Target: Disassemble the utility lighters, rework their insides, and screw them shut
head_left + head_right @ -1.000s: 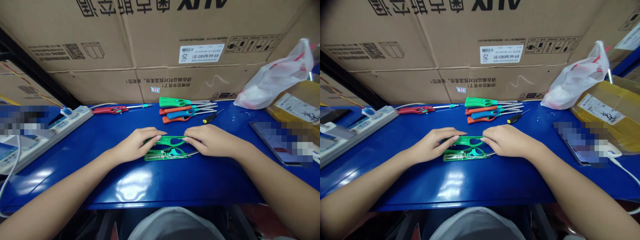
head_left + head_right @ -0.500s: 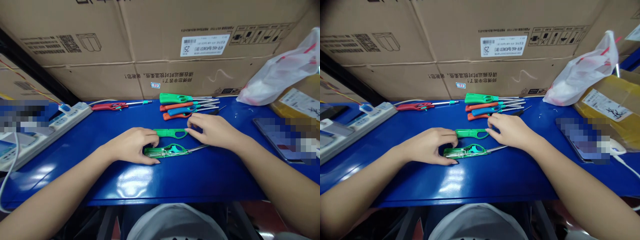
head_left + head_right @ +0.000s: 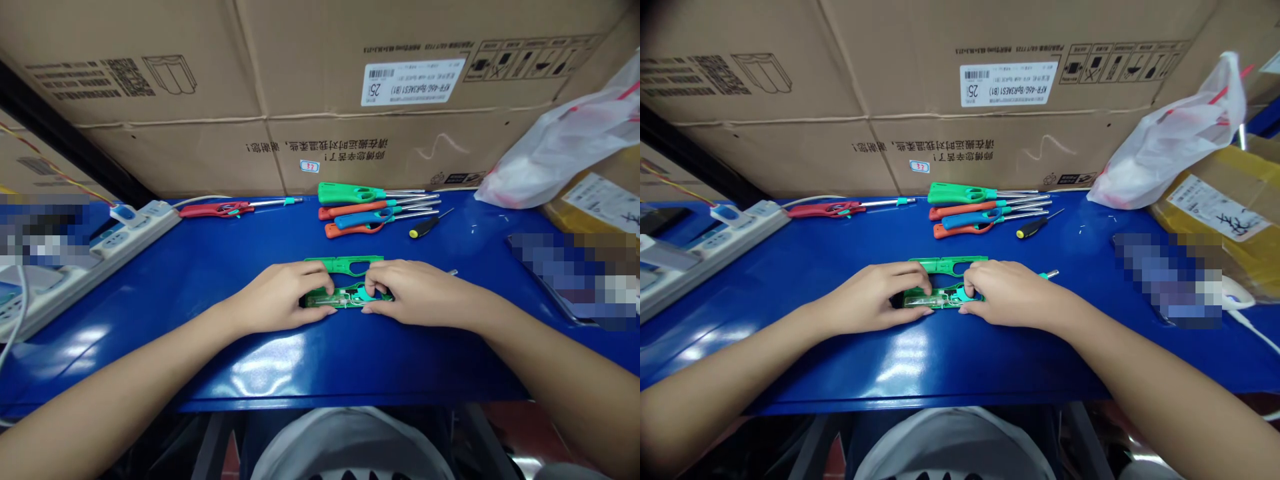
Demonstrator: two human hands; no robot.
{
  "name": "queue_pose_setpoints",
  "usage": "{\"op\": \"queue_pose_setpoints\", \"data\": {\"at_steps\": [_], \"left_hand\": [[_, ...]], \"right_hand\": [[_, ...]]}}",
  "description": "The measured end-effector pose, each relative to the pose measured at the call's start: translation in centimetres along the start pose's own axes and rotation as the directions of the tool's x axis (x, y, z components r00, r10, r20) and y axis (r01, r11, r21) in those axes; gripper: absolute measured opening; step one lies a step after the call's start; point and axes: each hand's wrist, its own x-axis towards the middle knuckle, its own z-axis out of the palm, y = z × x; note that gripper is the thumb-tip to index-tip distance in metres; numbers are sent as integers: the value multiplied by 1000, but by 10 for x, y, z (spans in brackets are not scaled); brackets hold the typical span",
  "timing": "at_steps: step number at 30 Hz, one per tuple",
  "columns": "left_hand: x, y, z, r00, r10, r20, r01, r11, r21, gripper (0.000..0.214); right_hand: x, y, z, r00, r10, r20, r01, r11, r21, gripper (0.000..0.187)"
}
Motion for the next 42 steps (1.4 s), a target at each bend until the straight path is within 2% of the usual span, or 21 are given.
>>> {"op": "queue_pose_setpoints", "data": {"at_steps": [5,8,11,18,22,30,39,42], "left_hand": [[0,2,5,998,-55,5,55,998,-15,20],[1,3,7,999,-45,1,45,998,-33,20],[2,3,9,999,-31,-17,30,998,-61,21],[2,0,7,1000,-17,-17,15,993,-120,18],[2,-1,7,1000,2,-15,-5,989,-150,18],[3,1,11,999,22,-37,-28,982,-187,15],[3,2,10,999,31,-27,-36,981,-193,15],[3,4,10,998,45,-37,-50,986,-159,11]], "right_hand": [[0,-2,-1,999,47,-26,-46,997,65,17],[0,-2,-3,999,49,6,-49,994,93,20],[-1,0,-5,1000,5,21,-7,995,95,22],[-4,2,-9,989,-121,-87,128,989,80,14],[-6,3,-15,980,-151,-129,165,981,102,14],[-6,8,-15,936,-286,-204,317,938,139,15],[-5,9,-13,924,-296,-242,341,925,169,16],[-5,9,-15,907,-310,-287,371,908,193,16]]}}
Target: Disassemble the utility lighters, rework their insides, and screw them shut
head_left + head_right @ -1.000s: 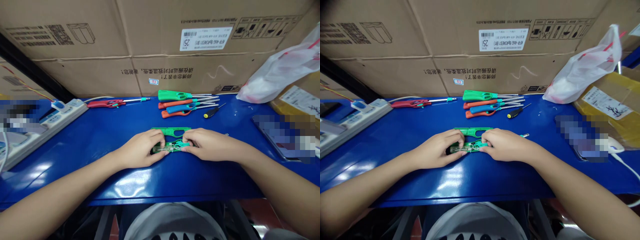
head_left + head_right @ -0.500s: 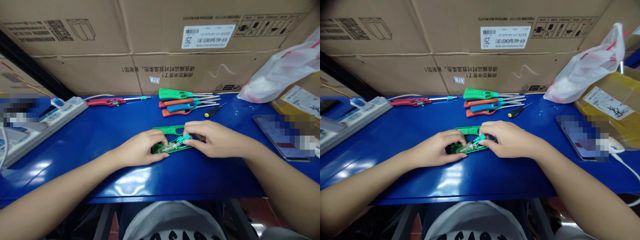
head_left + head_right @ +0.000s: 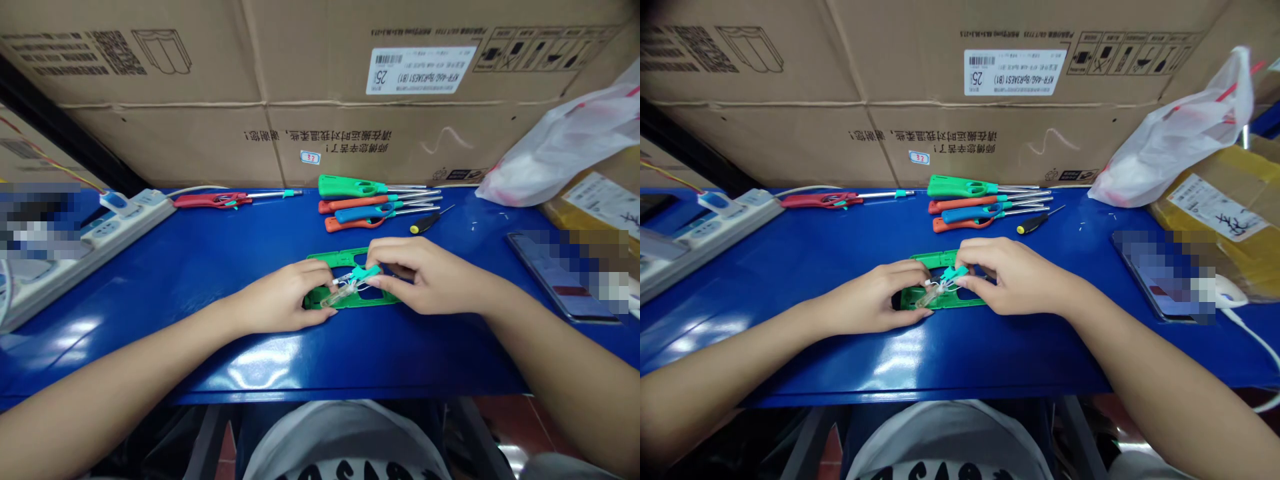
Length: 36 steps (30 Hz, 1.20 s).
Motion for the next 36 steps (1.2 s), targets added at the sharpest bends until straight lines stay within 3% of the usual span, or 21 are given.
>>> {"op": "queue_pose_setpoints", "data": {"at_steps": [3,7,12,15,21,27,36], "left_hand": [[0,1,0,1000,15,-8,-15,1000,9,11],[0,2,3,1000,3,-30,-3,1000,-9,30],[0,2,7,996,-32,-89,29,999,-34,21],[1,2,7,990,-42,-133,37,999,-39,21],[2,1,7,987,-33,-156,32,999,-8,19],[2,1,8,989,-22,-145,22,1000,-1,19],[0,2,1,995,13,-104,-10,999,33,25]], "right_hand": [[0,-1,-3,999,-19,-30,19,1000,-7,16],[1,-1,-1,999,51,-20,-53,990,-134,16],[3,4,6,974,212,86,-181,943,-279,17],[3,9,8,967,251,50,-221,917,-332,16],[3,11,15,997,77,-21,-79,929,-362,19],[4,9,22,998,-21,-58,9,981,-194,11],[4,14,19,983,-184,-24,167,936,-309,22]]}}
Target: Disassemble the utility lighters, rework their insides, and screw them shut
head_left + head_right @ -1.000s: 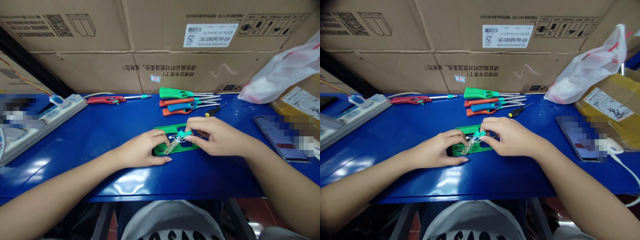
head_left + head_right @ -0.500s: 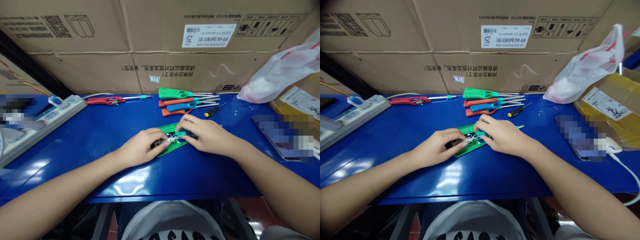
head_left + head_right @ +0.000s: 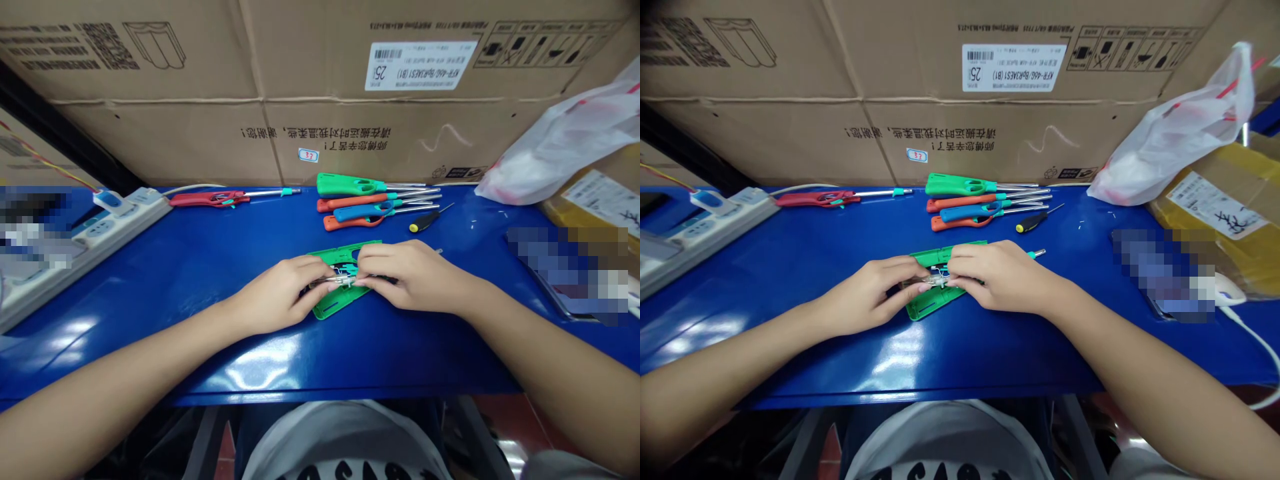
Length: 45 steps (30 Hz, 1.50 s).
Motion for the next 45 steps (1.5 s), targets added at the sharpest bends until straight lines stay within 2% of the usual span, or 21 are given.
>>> {"op": "queue_pose_setpoints", "data": {"at_steps": [14,21,25,27,30,33,35,37,40,42,45], "left_hand": [[1,5,-10,996,-34,88,34,999,-1,25],[0,0,-14,989,-125,81,125,992,0,19],[0,-1,-11,984,-157,80,155,987,32,17],[0,-3,-9,983,-167,71,164,985,49,17],[-1,-5,-9,981,-181,71,176,982,60,18],[-2,-4,-9,984,-170,54,163,981,105,21],[-3,-1,-9,989,-146,17,142,980,139,25],[-3,3,-9,995,-105,3,103,983,154,26],[-4,6,-8,997,-53,50,44,985,168,33],[-5,6,-7,996,-42,78,26,982,187,41],[-5,5,-8,994,-44,100,21,977,214,38]], "right_hand": [[1,-1,-4,993,-29,117,20,996,83,21],[-3,10,-8,976,135,172,-150,986,78,15],[-6,16,-16,970,203,131,-209,977,34,26],[-9,20,-23,954,262,146,-267,963,18,26],[-14,27,-31,914,327,238,-333,943,-16,25],[-17,32,-35,869,349,352,-364,931,-22,22],[-18,34,-36,860,330,389,-360,933,4,17],[-17,34,-36,864,317,392,-353,935,22,14],[-15,34,-37,862,328,386,-367,930,29,12],[-15,34,-37,860,341,380,-385,922,42,13],[-16,37,-38,869,333,366,-384,920,74,16]]}}
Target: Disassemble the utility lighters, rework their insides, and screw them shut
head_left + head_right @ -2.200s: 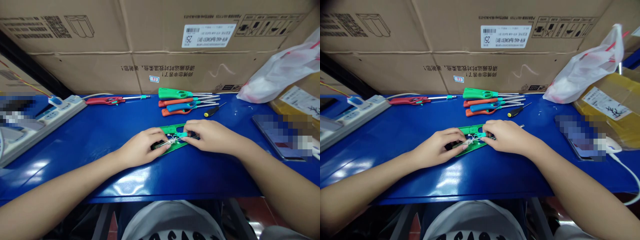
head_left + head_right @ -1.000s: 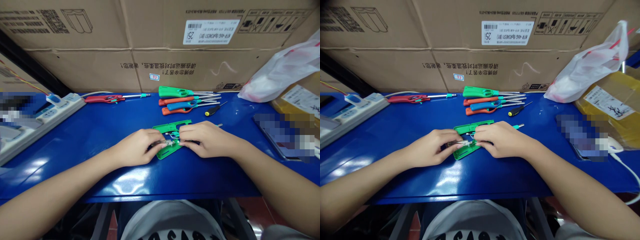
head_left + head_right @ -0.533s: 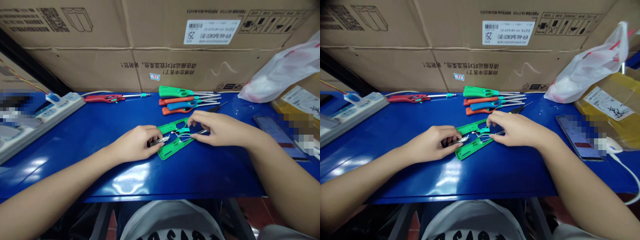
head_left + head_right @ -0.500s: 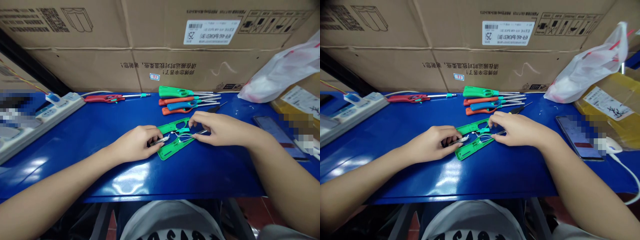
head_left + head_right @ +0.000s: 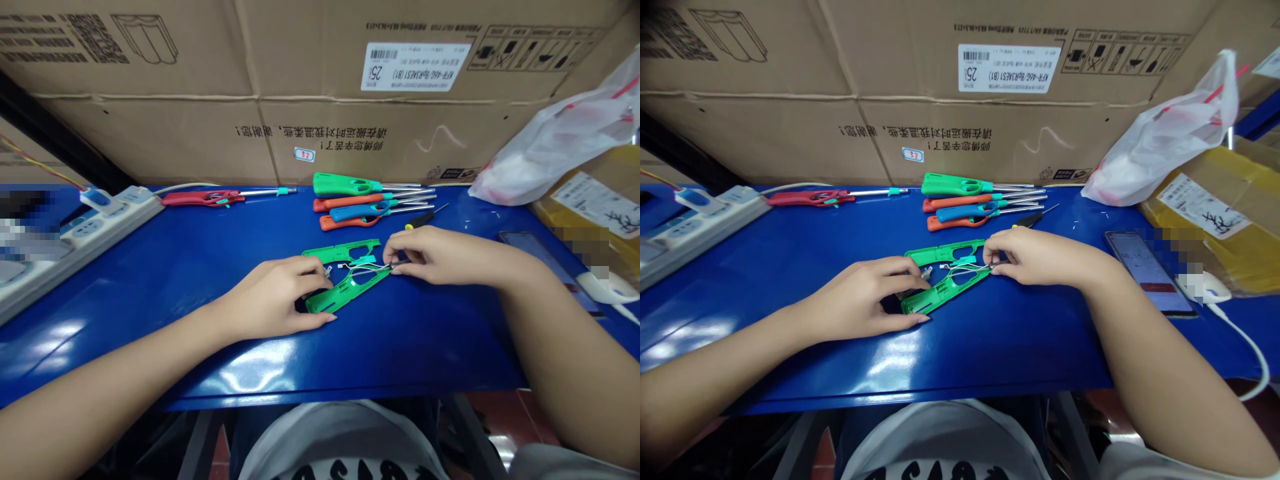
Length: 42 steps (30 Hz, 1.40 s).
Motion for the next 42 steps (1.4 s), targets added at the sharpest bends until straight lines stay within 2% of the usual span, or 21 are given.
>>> {"op": "queue_pose_setpoints", "data": {"at_steps": [7,12,17,20,23,30,35,39,42], "left_hand": [[0,0,-7,997,59,50,-60,998,15,30],[0,1,-6,994,84,76,-84,996,-3,30],[0,0,-5,992,95,78,-96,995,4,29],[0,0,-5,992,97,86,-99,995,17,28],[0,0,-6,992,99,81,-101,995,22,29],[1,-1,-6,989,120,83,-123,992,24,28],[0,-1,-6,988,134,80,-136,991,16,29],[0,-1,-7,987,137,78,-139,990,19,29],[1,-1,-7,988,140,72,-141,990,18,28]], "right_hand": [[1,0,1,996,-70,-58,68,997,-25,22],[10,-14,12,971,-72,-227,56,996,-76,30],[15,-17,21,986,-57,-158,29,985,-170,19],[14,-18,20,983,-29,-179,-4,984,-181,26],[13,-19,18,989,-11,-147,-11,989,-146,33],[9,-14,14,997,-18,-80,9,994,-113,12],[11,-13,16,993,9,-115,-20,995,-94,19],[13,-10,17,995,-18,-97,10,997,-81,19],[15,-12,18,984,29,-174,-42,997,-70,25]]}}
